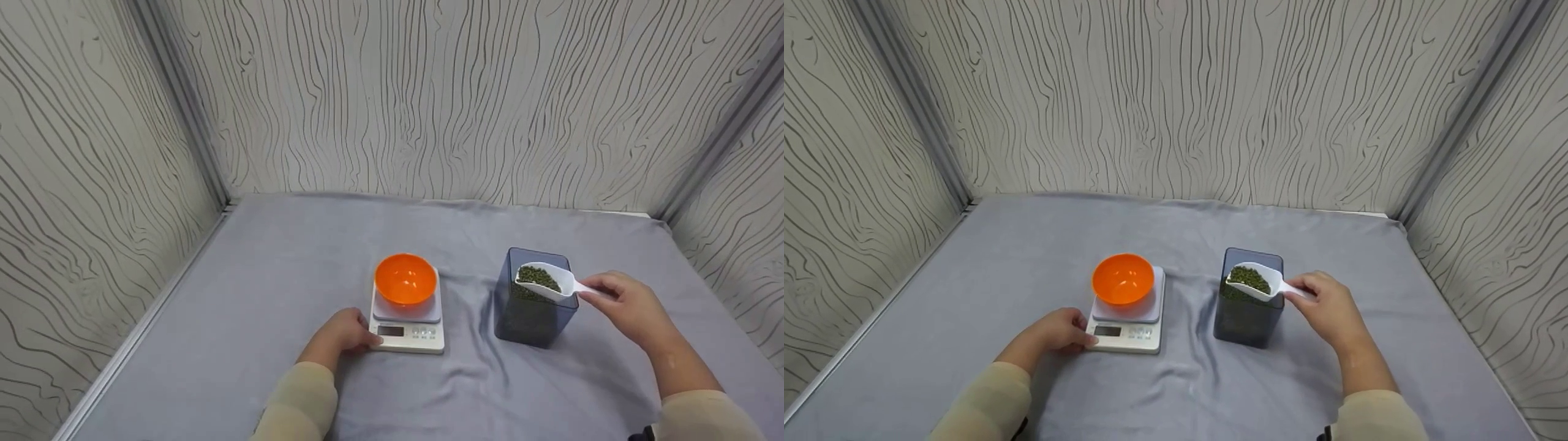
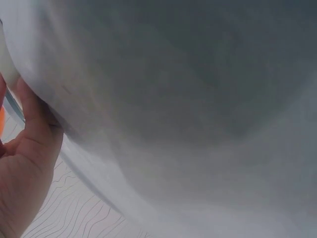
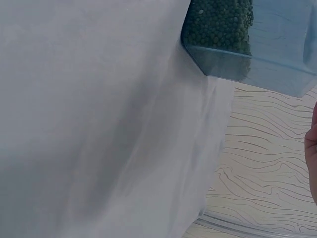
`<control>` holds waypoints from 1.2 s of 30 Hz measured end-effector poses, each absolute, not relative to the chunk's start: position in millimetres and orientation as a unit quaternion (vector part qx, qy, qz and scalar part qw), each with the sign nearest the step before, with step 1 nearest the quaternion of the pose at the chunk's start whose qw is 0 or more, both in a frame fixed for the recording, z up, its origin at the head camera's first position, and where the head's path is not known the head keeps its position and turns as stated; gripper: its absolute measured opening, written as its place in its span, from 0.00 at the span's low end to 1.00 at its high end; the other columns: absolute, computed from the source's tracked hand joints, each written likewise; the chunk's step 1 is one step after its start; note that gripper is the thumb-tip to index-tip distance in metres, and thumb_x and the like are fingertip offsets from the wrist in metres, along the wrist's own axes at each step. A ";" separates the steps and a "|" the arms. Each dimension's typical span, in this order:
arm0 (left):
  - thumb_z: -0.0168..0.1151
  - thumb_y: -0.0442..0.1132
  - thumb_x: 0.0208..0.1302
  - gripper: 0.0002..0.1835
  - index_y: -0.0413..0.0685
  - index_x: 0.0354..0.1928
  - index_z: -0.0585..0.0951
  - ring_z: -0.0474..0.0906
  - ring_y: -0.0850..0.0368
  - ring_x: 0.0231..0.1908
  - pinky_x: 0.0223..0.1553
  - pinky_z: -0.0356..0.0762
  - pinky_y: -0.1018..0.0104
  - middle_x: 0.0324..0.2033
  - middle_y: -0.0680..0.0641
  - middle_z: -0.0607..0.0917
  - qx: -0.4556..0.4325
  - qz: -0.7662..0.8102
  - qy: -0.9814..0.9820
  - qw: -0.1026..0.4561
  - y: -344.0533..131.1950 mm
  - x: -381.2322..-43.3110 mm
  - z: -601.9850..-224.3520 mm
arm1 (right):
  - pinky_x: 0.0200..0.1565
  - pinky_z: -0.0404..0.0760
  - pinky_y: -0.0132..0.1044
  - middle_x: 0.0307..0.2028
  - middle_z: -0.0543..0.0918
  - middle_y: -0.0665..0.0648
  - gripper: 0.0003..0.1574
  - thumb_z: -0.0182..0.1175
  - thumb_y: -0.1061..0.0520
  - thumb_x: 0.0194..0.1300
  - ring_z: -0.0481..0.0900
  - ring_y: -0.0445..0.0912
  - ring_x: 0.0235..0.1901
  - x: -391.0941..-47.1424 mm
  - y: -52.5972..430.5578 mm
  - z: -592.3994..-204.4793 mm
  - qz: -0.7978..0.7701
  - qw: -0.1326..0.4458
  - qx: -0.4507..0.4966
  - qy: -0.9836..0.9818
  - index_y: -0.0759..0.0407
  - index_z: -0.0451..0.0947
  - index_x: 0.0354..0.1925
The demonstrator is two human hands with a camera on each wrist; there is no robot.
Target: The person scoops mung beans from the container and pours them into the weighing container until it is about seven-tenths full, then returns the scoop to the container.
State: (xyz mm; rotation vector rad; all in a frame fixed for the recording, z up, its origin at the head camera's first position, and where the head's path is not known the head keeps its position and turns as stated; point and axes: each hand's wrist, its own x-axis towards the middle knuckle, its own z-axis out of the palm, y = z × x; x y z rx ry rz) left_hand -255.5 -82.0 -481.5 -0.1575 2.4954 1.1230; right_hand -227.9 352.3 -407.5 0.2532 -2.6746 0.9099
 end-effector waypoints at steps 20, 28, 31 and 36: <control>0.72 0.40 0.45 0.16 0.44 0.29 0.73 0.72 0.53 0.26 0.29 0.71 0.63 0.23 0.47 0.76 -0.061 0.399 0.894 0.195 -80.7 -256.4 -483.7 | 0.33 0.71 0.22 0.35 0.80 0.54 0.12 0.64 0.53 0.57 0.72 0.34 0.32 -246.9 292.9 -377.6 0.327 0.145 0.122 -0.926 0.60 0.81 0.36; 0.72 0.40 0.45 0.16 0.44 0.30 0.73 0.72 0.52 0.27 0.31 0.72 0.62 0.24 0.46 0.76 -0.067 0.406 0.890 0.196 -81.3 -256.5 -485.7 | 0.37 0.73 0.28 0.34 0.81 0.53 0.08 0.65 0.57 0.55 0.75 0.42 0.35 -260.5 253.3 -376.4 0.319 0.140 0.157 -0.924 0.58 0.82 0.34; 0.72 0.40 0.46 0.16 0.44 0.31 0.73 0.73 0.51 0.28 0.32 0.72 0.61 0.25 0.45 0.76 -0.073 0.409 0.887 0.199 -80.5 -256.0 -484.7 | 0.40 0.73 0.33 0.34 0.81 0.52 0.06 0.65 0.58 0.54 0.76 0.45 0.37 -264.6 240.3 -378.4 0.303 0.142 0.171 -0.927 0.58 0.82 0.33; 0.72 0.41 0.46 0.16 0.44 0.32 0.74 0.72 0.51 0.29 0.32 0.72 0.61 0.26 0.45 0.76 -0.082 0.409 0.886 0.200 -80.5 -254.7 -482.6 | 0.39 0.73 0.39 0.31 0.81 0.53 0.04 0.66 0.61 0.53 0.76 0.47 0.35 -270.4 221.0 -385.3 0.301 0.138 0.196 -0.923 0.60 0.82 0.30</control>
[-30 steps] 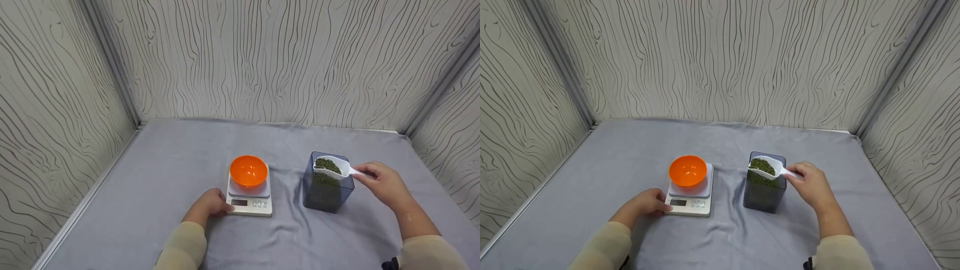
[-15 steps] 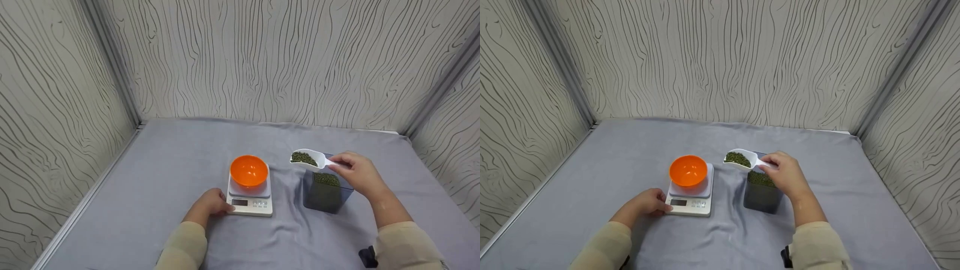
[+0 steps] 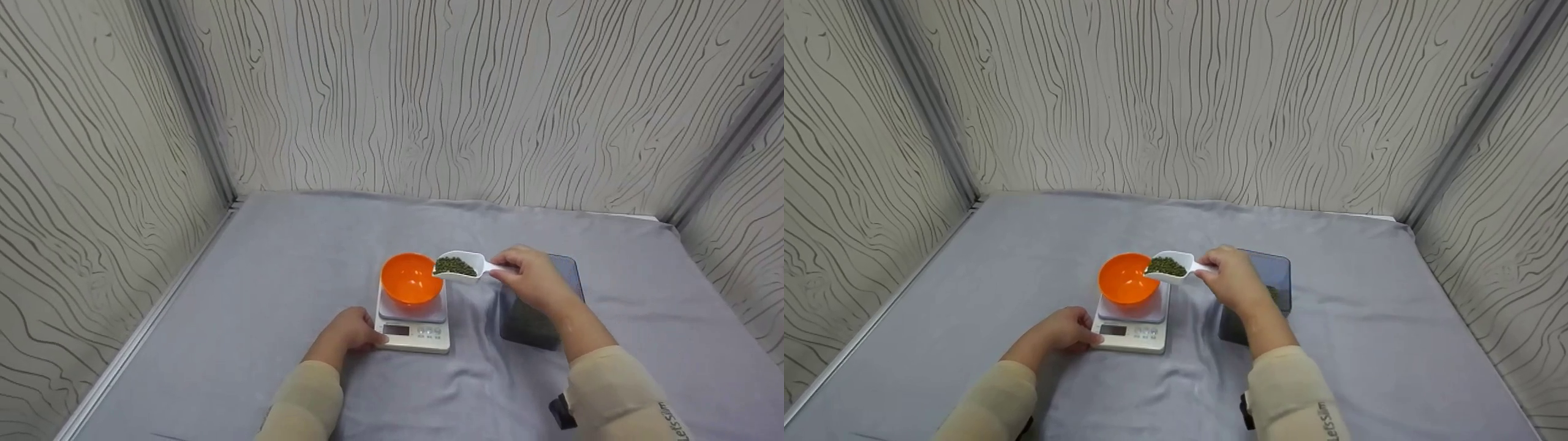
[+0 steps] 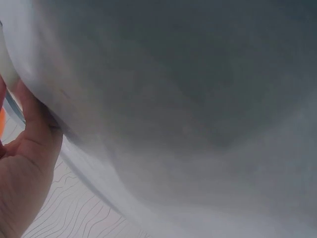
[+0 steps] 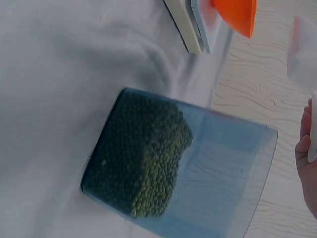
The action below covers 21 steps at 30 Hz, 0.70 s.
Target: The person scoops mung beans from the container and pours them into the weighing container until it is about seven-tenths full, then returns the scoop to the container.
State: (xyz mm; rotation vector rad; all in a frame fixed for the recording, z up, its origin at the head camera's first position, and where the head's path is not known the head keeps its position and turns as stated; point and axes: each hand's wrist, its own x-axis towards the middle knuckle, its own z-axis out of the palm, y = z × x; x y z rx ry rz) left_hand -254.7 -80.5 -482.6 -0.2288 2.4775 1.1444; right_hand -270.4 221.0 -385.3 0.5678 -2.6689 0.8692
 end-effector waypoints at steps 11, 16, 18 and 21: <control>0.72 0.41 0.46 0.16 0.45 0.29 0.73 0.72 0.52 0.27 0.30 0.71 0.63 0.24 0.46 0.76 -0.073 0.401 0.891 0.198 -80.6 -257.0 -482.4 | 0.35 0.72 0.41 0.28 0.78 0.53 0.03 0.65 0.62 0.52 0.73 0.46 0.30 -269.6 193.3 -393.6 0.264 0.113 0.202 -0.936 0.61 0.81 0.29; 0.72 0.41 0.46 0.17 0.44 0.29 0.73 0.71 0.52 0.27 0.31 0.70 0.63 0.24 0.46 0.75 -0.071 0.406 0.889 0.199 -81.1 -256.4 -482.3 | 0.38 0.74 0.44 0.28 0.78 0.55 0.05 0.65 0.62 0.52 0.74 0.49 0.32 -267.9 185.0 -390.5 0.229 0.116 0.206 -0.944 0.63 0.81 0.30; 0.72 0.42 0.45 0.17 0.45 0.29 0.73 0.71 0.52 0.27 0.31 0.70 0.63 0.24 0.46 0.75 -0.068 0.405 0.890 0.198 -81.2 -256.6 -483.0 | 0.38 0.74 0.45 0.28 0.78 0.55 0.06 0.65 0.62 0.52 0.75 0.50 0.32 -267.3 182.5 -388.8 0.213 0.119 0.210 -0.947 0.64 0.81 0.31; 0.72 0.42 0.45 0.17 0.45 0.29 0.73 0.71 0.53 0.27 0.30 0.70 0.63 0.24 0.46 0.75 -0.064 0.401 0.892 0.198 -81.5 -257.2 -483.9 | 0.39 0.74 0.46 0.28 0.77 0.56 0.07 0.65 0.61 0.52 0.75 0.50 0.32 -267.1 179.4 -385.9 0.191 0.117 0.216 -0.950 0.64 0.81 0.32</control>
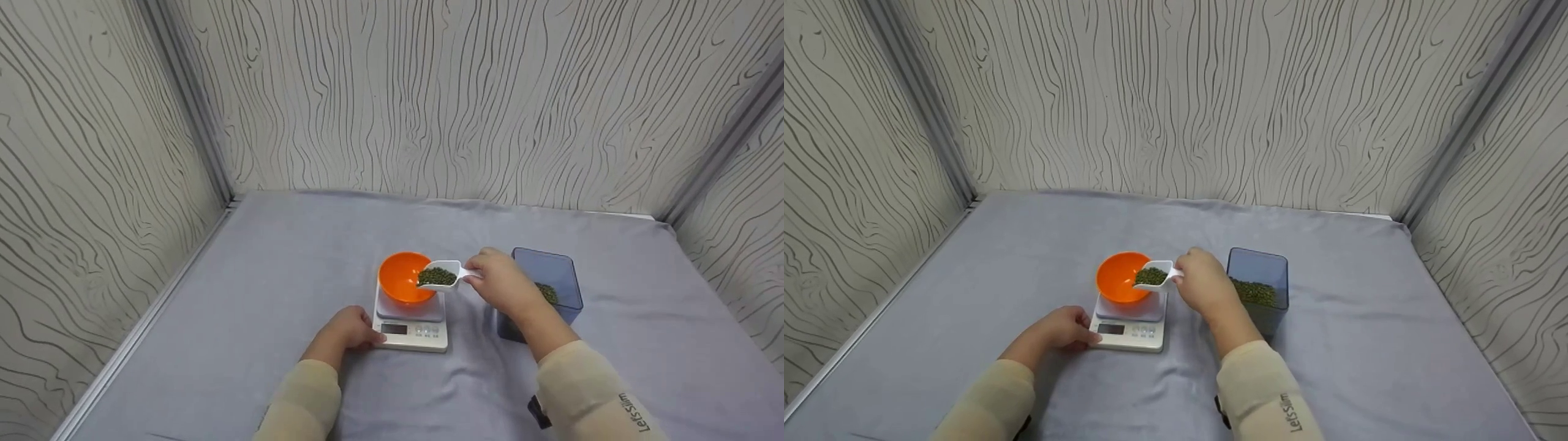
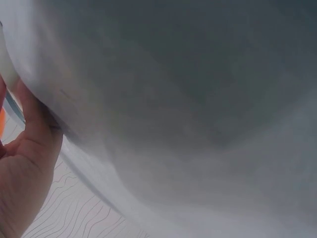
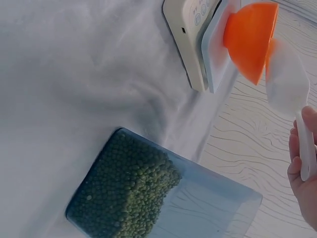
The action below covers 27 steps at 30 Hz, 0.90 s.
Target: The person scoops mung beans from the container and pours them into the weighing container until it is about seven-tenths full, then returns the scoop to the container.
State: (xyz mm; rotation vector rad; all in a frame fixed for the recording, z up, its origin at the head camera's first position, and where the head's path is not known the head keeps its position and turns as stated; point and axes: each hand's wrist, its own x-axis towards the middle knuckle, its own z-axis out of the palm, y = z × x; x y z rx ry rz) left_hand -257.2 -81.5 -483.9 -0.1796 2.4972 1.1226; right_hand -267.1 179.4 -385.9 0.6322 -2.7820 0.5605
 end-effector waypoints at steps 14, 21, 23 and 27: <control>0.72 0.41 0.45 0.17 0.44 0.28 0.72 0.71 0.54 0.26 0.28 0.69 0.64 0.23 0.47 0.75 -0.057 0.400 0.894 0.192 -82.0 -256.9 -483.0 | 0.40 0.74 0.47 0.28 0.76 0.57 0.08 0.65 0.61 0.53 0.75 0.52 0.32 -272.2 174.7 -377.9 0.157 0.112 0.230 -0.954 0.65 0.80 0.32; 0.72 0.41 0.45 0.17 0.44 0.27 0.72 0.70 0.54 0.25 0.27 0.68 0.65 0.21 0.47 0.74 -0.052 0.394 0.898 0.187 -81.7 -255.6 -482.4 | 0.38 0.74 0.46 0.26 0.75 0.55 0.07 0.66 0.62 0.51 0.75 0.52 0.30 -272.0 173.1 -376.4 0.133 0.131 0.259 -0.948 0.65 0.80 0.30; 0.72 0.41 0.45 0.17 0.44 0.27 0.72 0.70 0.54 0.26 0.27 0.68 0.65 0.22 0.48 0.74 -0.053 0.393 0.899 0.187 -81.6 -255.4 -481.8 | 0.37 0.74 0.45 0.25 0.74 0.55 0.07 0.66 0.62 0.50 0.74 0.52 0.29 -271.8 172.3 -375.4 0.121 0.140 0.270 -0.945 0.64 0.79 0.29; 0.72 0.41 0.46 0.17 0.44 0.28 0.72 0.70 0.54 0.26 0.28 0.68 0.64 0.22 0.47 0.74 -0.057 0.391 0.899 0.189 -81.7 -255.7 -482.1 | 0.35 0.73 0.45 0.24 0.71 0.54 0.07 0.67 0.62 0.49 0.72 0.52 0.27 -271.5 170.8 -373.4 0.092 0.159 0.293 -0.938 0.63 0.77 0.26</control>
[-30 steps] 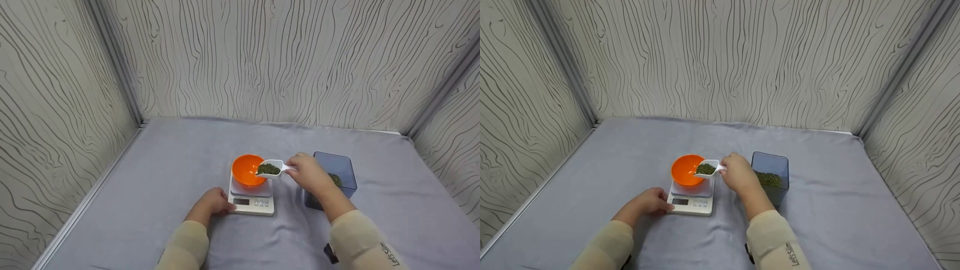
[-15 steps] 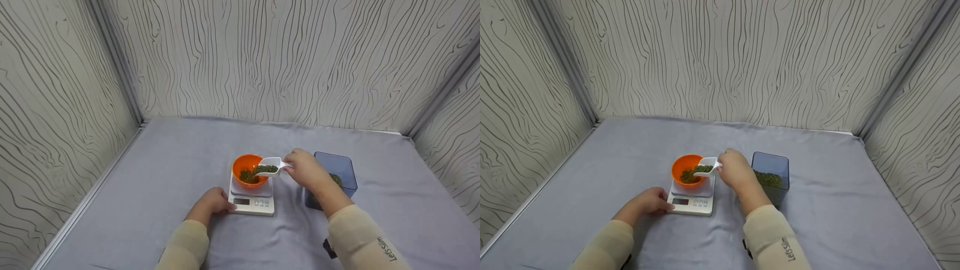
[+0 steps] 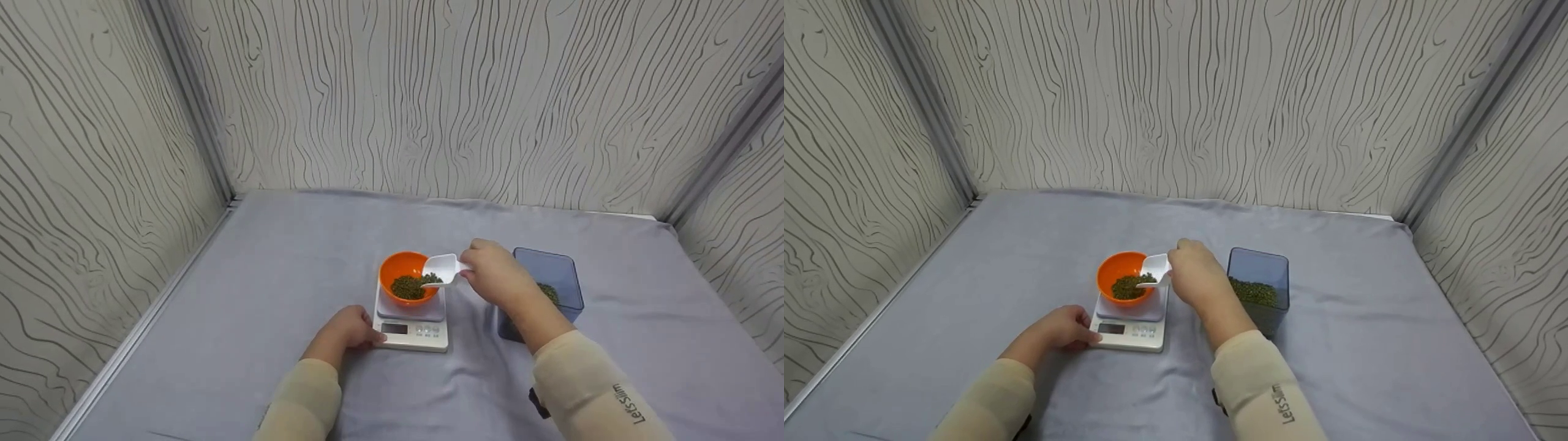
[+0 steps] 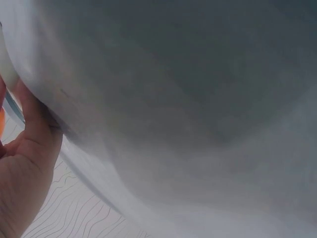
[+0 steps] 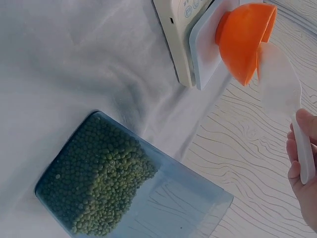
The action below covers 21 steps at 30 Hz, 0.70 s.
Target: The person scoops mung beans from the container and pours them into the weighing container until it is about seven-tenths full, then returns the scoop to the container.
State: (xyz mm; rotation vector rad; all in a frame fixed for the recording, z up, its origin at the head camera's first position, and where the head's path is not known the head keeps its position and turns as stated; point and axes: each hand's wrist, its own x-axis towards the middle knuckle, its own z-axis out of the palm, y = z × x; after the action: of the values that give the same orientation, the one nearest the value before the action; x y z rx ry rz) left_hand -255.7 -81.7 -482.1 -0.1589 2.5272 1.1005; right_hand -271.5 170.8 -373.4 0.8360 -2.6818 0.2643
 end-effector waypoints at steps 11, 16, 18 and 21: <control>0.72 0.41 0.45 0.16 0.43 0.28 0.73 0.72 0.54 0.27 0.28 0.69 0.65 0.23 0.47 0.76 -0.070 0.395 0.894 0.198 -80.9 -255.2 -479.2 | 0.35 0.72 0.46 0.25 0.71 0.56 0.08 0.66 0.62 0.50 0.72 0.53 0.28 -269.4 168.7 -366.6 0.051 0.175 0.319 -0.930 0.64 0.77 0.28; 0.72 0.41 0.46 0.16 0.43 0.29 0.73 0.71 0.54 0.26 0.28 0.69 0.64 0.23 0.47 0.75 -0.061 0.396 0.896 0.192 -81.0 -255.7 -481.7 | 0.35 0.72 0.46 0.25 0.71 0.56 0.08 0.67 0.62 0.49 0.71 0.53 0.29 -269.5 169.1 -366.7 0.057 0.178 0.323 -0.928 0.64 0.77 0.28; 0.72 0.41 0.46 0.16 0.44 0.28 0.73 0.71 0.54 0.26 0.28 0.69 0.64 0.23 0.47 0.75 -0.057 0.395 0.897 0.190 -81.1 -255.9 -482.5 | 0.35 0.72 0.46 0.25 0.71 0.56 0.08 0.67 0.63 0.49 0.72 0.53 0.28 -269.9 169.6 -367.4 0.061 0.182 0.326 -0.926 0.64 0.77 0.28; 0.72 0.40 0.45 0.16 0.43 0.28 0.72 0.71 0.54 0.25 0.27 0.69 0.65 0.22 0.47 0.75 -0.056 0.402 0.894 0.189 -81.3 -256.5 -483.8 | 0.34 0.73 0.46 0.24 0.71 0.56 0.08 0.68 0.64 0.47 0.72 0.53 0.28 -270.7 170.8 -368.1 0.068 0.194 0.332 -0.921 0.64 0.77 0.27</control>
State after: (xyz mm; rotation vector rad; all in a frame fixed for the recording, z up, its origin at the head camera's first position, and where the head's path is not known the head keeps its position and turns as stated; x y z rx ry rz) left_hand -256.5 -81.3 -483.8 -0.1580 2.5157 1.1292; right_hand -270.7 170.8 -368.1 0.9307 -2.5816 0.1895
